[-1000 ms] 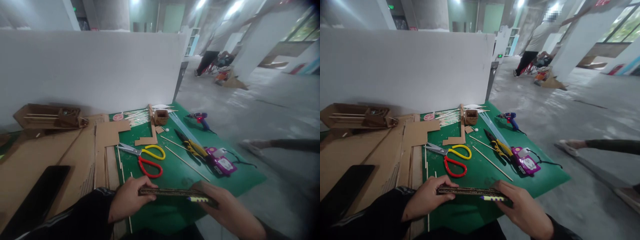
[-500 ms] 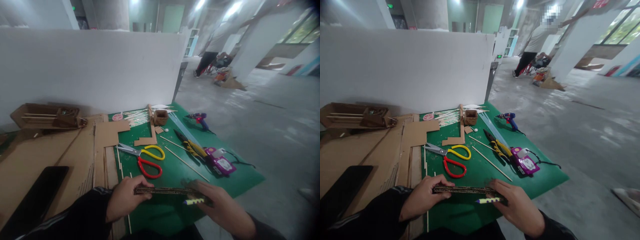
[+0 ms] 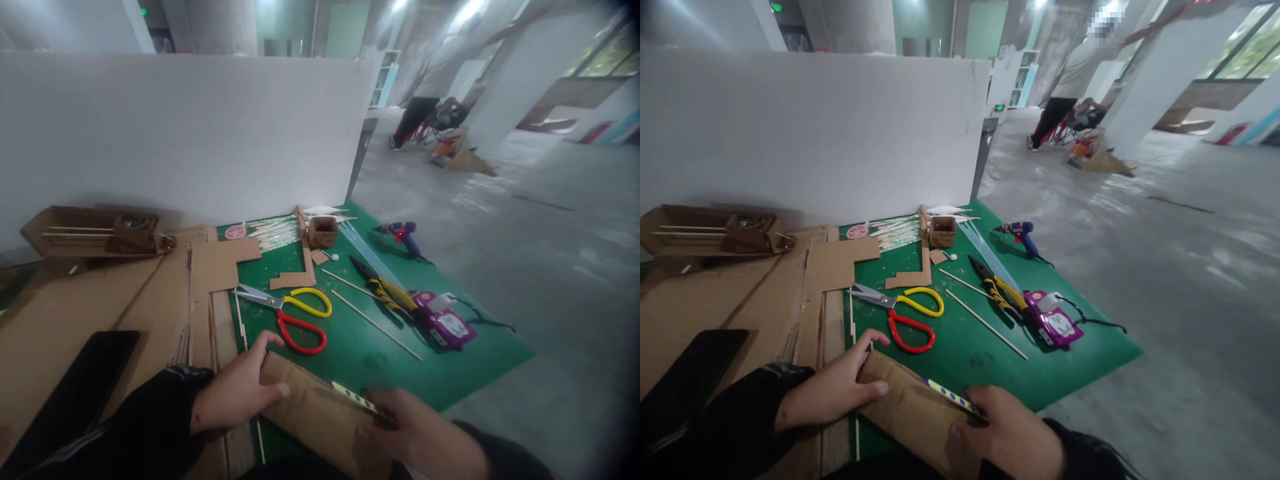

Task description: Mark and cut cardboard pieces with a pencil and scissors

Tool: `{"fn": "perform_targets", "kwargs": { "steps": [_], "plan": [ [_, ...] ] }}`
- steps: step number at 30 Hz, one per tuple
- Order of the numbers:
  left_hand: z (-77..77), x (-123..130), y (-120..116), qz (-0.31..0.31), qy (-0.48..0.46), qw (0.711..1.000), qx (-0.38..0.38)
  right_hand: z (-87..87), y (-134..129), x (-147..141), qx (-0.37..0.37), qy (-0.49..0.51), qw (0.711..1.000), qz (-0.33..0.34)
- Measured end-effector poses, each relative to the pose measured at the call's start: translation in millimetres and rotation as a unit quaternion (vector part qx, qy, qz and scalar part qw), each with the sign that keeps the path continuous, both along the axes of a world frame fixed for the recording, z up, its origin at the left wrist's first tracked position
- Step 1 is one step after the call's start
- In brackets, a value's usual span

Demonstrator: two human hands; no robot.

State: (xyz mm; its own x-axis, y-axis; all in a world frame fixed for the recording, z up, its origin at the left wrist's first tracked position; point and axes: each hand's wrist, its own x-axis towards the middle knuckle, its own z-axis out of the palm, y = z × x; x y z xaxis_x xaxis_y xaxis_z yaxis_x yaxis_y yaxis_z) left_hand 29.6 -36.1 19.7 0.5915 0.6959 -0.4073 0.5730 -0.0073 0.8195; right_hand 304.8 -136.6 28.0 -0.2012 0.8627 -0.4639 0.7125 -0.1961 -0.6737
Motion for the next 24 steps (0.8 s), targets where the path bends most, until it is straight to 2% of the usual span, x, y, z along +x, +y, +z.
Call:
{"fn": "perform_targets", "kwargs": {
  "steps": [4, 9, 13, 16, 21, 24],
  "plan": [
    [3.8, 7, -6, 0.003, 0.071, 0.996, 0.052, 2.6, 2, -1, -0.004, -0.045, 0.999, 0.012],
    [8.8, 13, -8, -0.002, 0.137, 0.986, 0.096, -0.3, -2, -1, 0.033, -0.051, 0.998, -0.016],
    [4.5, 9, -4, -0.003, 0.089, 0.994, 0.069, -8.6, -3, 1, 0.013, -0.034, 0.999, -0.016],
    [7.7, 5, 2, -0.009, 0.032, 0.998, 0.061, -8.5, -3, 6, 0.021, -0.009, 0.999, -0.023],
    [18.2, 4, 4, -0.011, -0.021, 0.991, 0.133, 14.7, 0, 18, 0.159, -0.021, 0.987, -0.026],
    [13.9, 7, 1, -0.033, -0.032, 0.987, 0.151, 22.7, 2, 21, 0.201, -0.067, 0.977, -0.003]
  ]
}}
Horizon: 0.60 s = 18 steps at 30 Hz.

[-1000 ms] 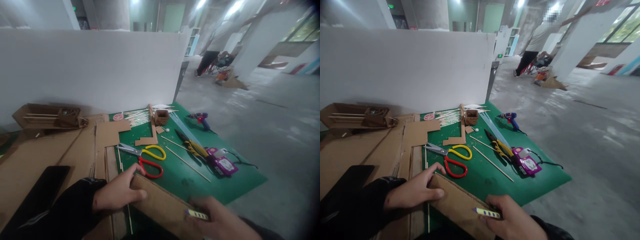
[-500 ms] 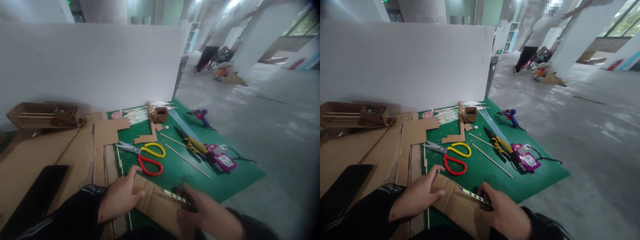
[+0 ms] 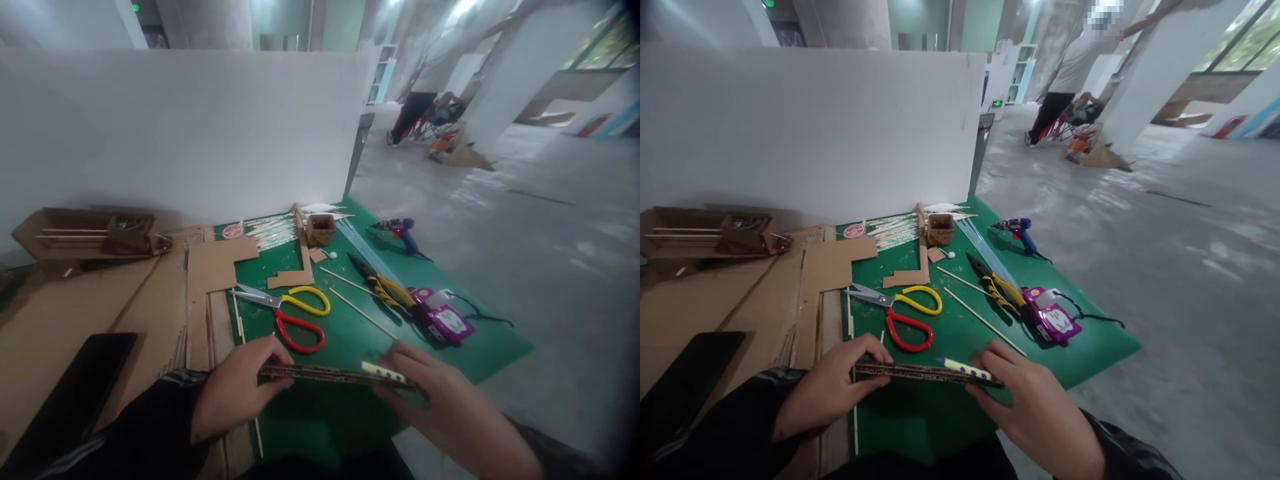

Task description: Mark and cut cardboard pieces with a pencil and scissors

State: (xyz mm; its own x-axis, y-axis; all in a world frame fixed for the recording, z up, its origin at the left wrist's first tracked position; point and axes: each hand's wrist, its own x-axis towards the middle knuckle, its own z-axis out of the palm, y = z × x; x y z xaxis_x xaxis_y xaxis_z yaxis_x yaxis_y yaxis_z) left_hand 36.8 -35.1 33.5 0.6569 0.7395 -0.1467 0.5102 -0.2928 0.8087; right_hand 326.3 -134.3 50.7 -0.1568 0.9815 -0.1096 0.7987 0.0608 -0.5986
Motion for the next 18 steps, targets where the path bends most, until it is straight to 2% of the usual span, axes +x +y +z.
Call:
{"fn": "perform_targets", "kwargs": {
  "steps": [6, 13, 18],
  "plan": [
    [-16.4, 1, -2, -0.008, 0.015, 1.0, -0.007, -13.6, -3, -1, -0.004, -0.028, 1.0, -0.007],
    [-15.7, 2, 0, 0.003, 0.014, 1.0, -0.019, -13.5, -2, 2, -0.007, -0.025, 1.0, -0.014],
    [-17.1, 3, 4, -0.043, -0.016, 0.999, 0.008, -17.2, -1, 4, -0.002, -0.006, 1.0, -0.011]
  ]
}}
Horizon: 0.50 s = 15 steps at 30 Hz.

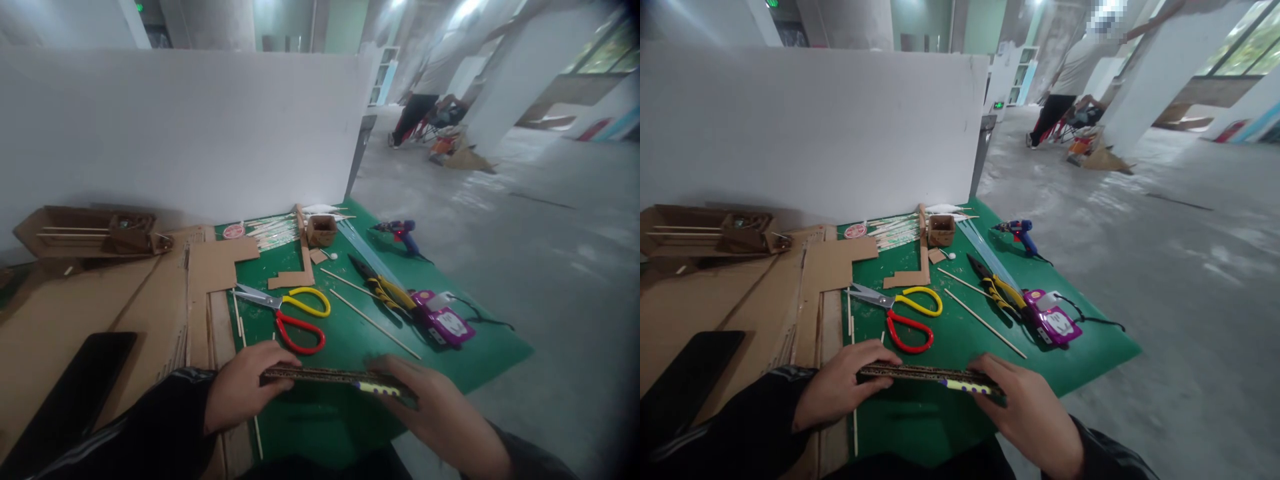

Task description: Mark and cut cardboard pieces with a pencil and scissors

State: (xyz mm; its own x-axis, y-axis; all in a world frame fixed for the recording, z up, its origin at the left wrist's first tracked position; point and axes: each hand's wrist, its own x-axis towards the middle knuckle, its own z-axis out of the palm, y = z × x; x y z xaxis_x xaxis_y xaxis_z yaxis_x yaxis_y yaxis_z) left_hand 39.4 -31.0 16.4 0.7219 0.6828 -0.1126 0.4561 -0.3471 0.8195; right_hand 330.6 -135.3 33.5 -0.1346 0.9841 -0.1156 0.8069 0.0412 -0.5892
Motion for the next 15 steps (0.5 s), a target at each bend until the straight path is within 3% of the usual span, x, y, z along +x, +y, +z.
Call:
{"fn": "perform_targets", "kwargs": {
  "steps": [8, 15],
  "plan": [
    [-5.4, -3, 6, 0.001, -0.019, 1.0, -0.015, -16.2, -3, 5, 0.021, 0.075, 0.997, -0.014],
    [-4.9, -1, 7, 0.032, -0.013, 0.999, -0.011, -19.8, -3, 9, -0.03, 0.14, 0.984, -0.104]
  ]
}}
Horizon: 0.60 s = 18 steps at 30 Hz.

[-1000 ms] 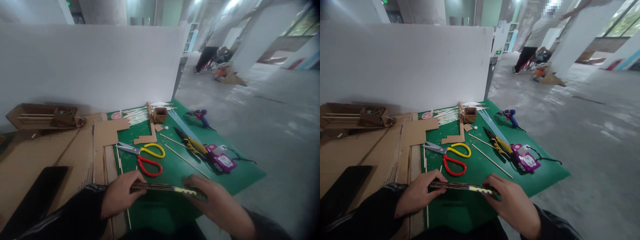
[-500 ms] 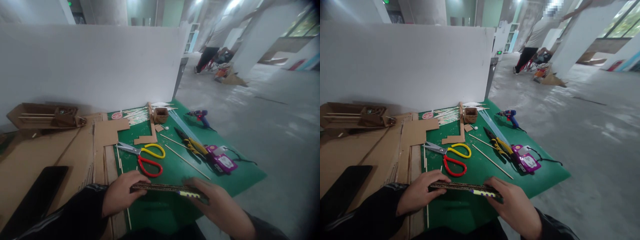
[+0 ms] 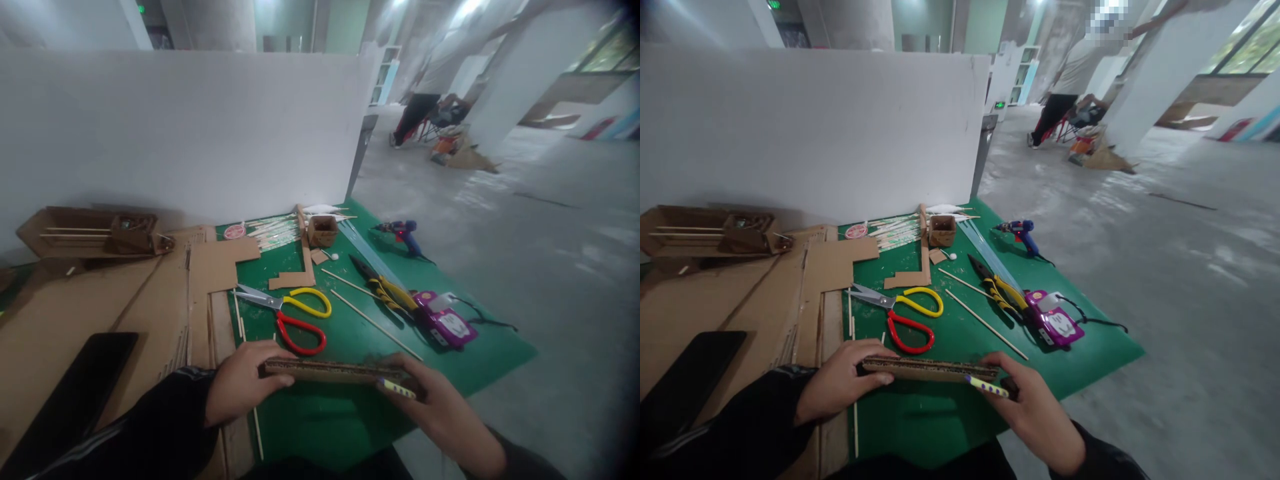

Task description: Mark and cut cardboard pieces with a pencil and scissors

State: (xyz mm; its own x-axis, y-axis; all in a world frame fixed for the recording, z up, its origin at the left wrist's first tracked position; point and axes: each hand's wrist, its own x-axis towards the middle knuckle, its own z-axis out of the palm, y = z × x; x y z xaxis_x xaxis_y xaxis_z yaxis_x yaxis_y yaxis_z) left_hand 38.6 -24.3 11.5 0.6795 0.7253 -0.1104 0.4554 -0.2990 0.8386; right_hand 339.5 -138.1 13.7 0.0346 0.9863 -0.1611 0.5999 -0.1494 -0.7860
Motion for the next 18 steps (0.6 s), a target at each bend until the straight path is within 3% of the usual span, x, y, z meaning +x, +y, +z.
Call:
{"fn": "perform_targets", "kwargs": {
  "steps": [6, 13, 18],
  "plan": [
    [0.3, 2, 3, 0.023, -0.002, 0.999, -0.025, 2.0, 5, 1, -0.002, 0.033, 0.999, 0.003],
    [-0.2, 1, 0, 0.001, -0.029, 1.0, 0.007, -1.9, 1, 11, 0.051, -0.022, 0.998, 0.017],
    [-2.4, 3, -3, 0.007, -0.019, 1.0, 0.011, -9.6, -2, 18, 0.048, -0.025, 0.998, 0.039]
  ]
}}
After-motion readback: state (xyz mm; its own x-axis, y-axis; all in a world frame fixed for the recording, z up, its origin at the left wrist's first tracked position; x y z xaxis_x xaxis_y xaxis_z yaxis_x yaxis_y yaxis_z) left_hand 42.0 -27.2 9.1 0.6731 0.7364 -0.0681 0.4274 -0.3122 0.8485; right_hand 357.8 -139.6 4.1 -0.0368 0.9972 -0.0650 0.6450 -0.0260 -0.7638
